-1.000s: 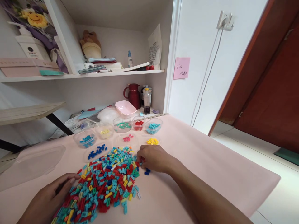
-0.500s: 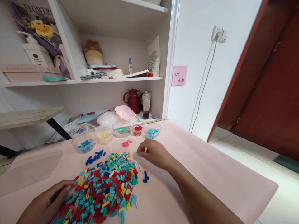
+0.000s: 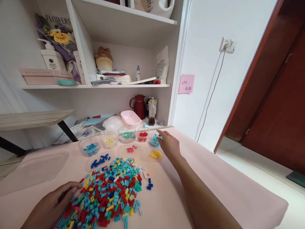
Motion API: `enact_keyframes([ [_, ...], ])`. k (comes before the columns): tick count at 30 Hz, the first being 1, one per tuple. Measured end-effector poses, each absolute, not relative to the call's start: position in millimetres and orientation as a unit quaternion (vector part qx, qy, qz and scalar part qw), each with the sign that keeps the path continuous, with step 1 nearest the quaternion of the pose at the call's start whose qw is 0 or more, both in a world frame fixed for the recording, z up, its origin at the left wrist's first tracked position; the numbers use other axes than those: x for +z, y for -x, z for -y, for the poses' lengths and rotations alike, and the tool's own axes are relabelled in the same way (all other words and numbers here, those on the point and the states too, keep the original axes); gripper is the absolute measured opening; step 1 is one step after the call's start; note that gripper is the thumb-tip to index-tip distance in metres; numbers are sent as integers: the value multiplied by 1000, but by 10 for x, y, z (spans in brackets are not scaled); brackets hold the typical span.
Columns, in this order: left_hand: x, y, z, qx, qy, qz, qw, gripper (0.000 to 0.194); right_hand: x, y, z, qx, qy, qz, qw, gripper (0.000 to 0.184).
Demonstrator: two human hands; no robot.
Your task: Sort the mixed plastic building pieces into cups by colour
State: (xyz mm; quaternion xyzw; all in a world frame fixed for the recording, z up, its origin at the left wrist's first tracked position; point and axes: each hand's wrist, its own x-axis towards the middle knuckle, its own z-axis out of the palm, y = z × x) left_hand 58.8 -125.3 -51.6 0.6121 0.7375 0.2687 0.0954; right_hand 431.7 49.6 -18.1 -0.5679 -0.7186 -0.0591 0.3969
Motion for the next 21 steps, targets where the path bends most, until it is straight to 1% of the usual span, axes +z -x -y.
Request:
enact_keyframes([
  [1,-517,-588,1251,269,-612,-737,97,25,-199,-4326,-508,-45,574,725,378,31],
  [2,-521,-587,1248,270,-613,-736,99,25,-210,-4334,-501,-27,575,723,383,31],
  [6,-543,-568,1230,279,-614,-731,104,24,-168,-4333,-323,108,530,658,524,34],
  [7,-545,-564,1227,283,-612,-731,104,23,-145,-4323,-267,145,513,644,548,36],
  [9,-542,-562,1225,285,-610,-732,104,23,-106,-4293,-175,206,487,641,557,36],
  [12,-525,-569,1232,274,-612,-735,101,25,-85,-4235,-105,268,472,674,501,34],
  [15,-510,-579,1247,254,-609,-745,100,27,-103,-4173,-63,290,465,742,387,28],
  [18,-503,-587,1259,244,-606,-751,98,27,-126,-4104,0,265,431,821,264,22],
  [21,-501,-591,1259,239,-609,-750,99,26,-140,-4037,58,195,399,872,206,21],
])
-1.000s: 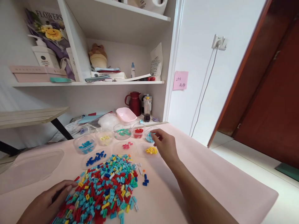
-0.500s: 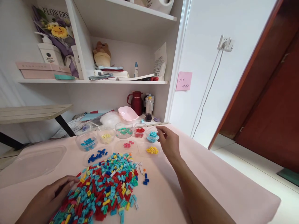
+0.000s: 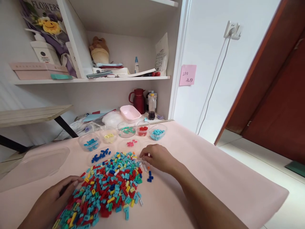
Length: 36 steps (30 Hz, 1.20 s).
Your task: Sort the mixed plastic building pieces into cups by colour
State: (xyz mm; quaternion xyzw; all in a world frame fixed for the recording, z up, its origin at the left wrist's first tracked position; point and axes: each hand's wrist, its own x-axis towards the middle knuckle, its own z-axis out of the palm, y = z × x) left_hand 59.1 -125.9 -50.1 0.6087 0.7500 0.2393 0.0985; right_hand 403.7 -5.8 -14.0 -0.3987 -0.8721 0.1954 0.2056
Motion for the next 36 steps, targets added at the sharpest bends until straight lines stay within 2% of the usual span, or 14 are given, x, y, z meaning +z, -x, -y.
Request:
enact_keyframes([
  [11,-499,-581,1262,229,-606,-756,97,28,-237,-3937,148,117,364,915,127,32],
  [16,-539,-553,1250,222,-607,-755,107,29,-177,-3916,194,82,374,920,85,31],
  [26,-530,-565,1238,228,-609,-752,107,29,-199,-3927,164,81,422,899,91,38],
  [31,-526,-562,1236,233,-607,-753,99,30,-167,-3943,187,76,421,901,66,24],
  [36,-526,-553,1241,229,-596,-761,116,31,-125,-3963,213,97,405,907,64,21],
])
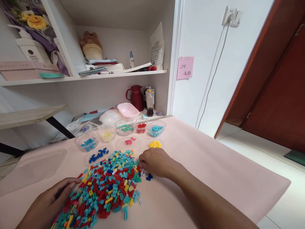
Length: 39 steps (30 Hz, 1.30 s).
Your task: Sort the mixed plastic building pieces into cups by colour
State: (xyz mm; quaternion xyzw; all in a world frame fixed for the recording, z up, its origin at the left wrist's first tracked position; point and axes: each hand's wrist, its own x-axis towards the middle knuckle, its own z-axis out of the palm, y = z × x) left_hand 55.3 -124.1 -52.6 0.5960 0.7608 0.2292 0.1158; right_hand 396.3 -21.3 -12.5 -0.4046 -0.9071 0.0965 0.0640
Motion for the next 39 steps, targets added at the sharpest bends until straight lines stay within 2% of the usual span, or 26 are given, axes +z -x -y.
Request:
enact_keyframes([
  [3,-540,-544,1235,236,-596,-758,117,31,-149,-3939,204,114,401,902,110,18],
  [6,-552,-536,1229,238,-602,-753,118,31,-190,-3898,191,115,411,893,144,24],
  [10,-544,-543,1230,241,-603,-753,109,30,-240,-3853,180,99,420,894,123,30],
  [15,-513,-568,1237,235,-609,-750,104,30,-305,-3827,141,87,430,894,91,27],
  [28,-529,-561,1253,241,-613,-744,113,27,-342,-3822,106,154,437,876,135,14],
  [39,-480,-598,1261,214,-606,-757,120,31,-342,-3824,108,185,420,874,160,15],
])
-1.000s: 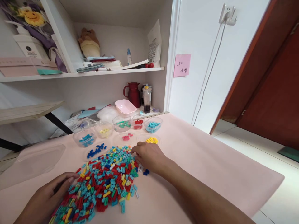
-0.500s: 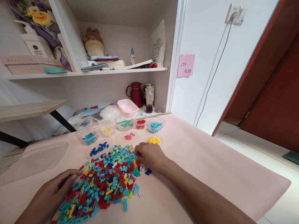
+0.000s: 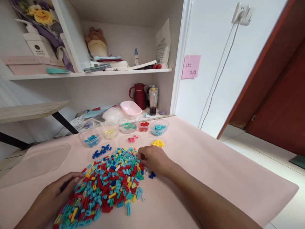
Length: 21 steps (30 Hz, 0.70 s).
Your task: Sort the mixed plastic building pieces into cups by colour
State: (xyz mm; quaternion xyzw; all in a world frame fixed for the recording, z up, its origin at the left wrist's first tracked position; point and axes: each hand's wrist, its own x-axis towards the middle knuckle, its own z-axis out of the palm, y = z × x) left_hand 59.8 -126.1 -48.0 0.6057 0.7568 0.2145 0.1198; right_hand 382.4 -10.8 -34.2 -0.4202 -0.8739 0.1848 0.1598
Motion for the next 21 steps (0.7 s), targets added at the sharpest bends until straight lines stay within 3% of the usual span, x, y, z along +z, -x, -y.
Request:
enact_keyframes([
  [14,-499,-597,1266,221,-610,-752,114,28,-330,-3838,103,203,406,875,168,20],
  [21,-495,-588,1259,237,-616,-744,102,28,-214,-3923,102,253,427,829,260,17],
])
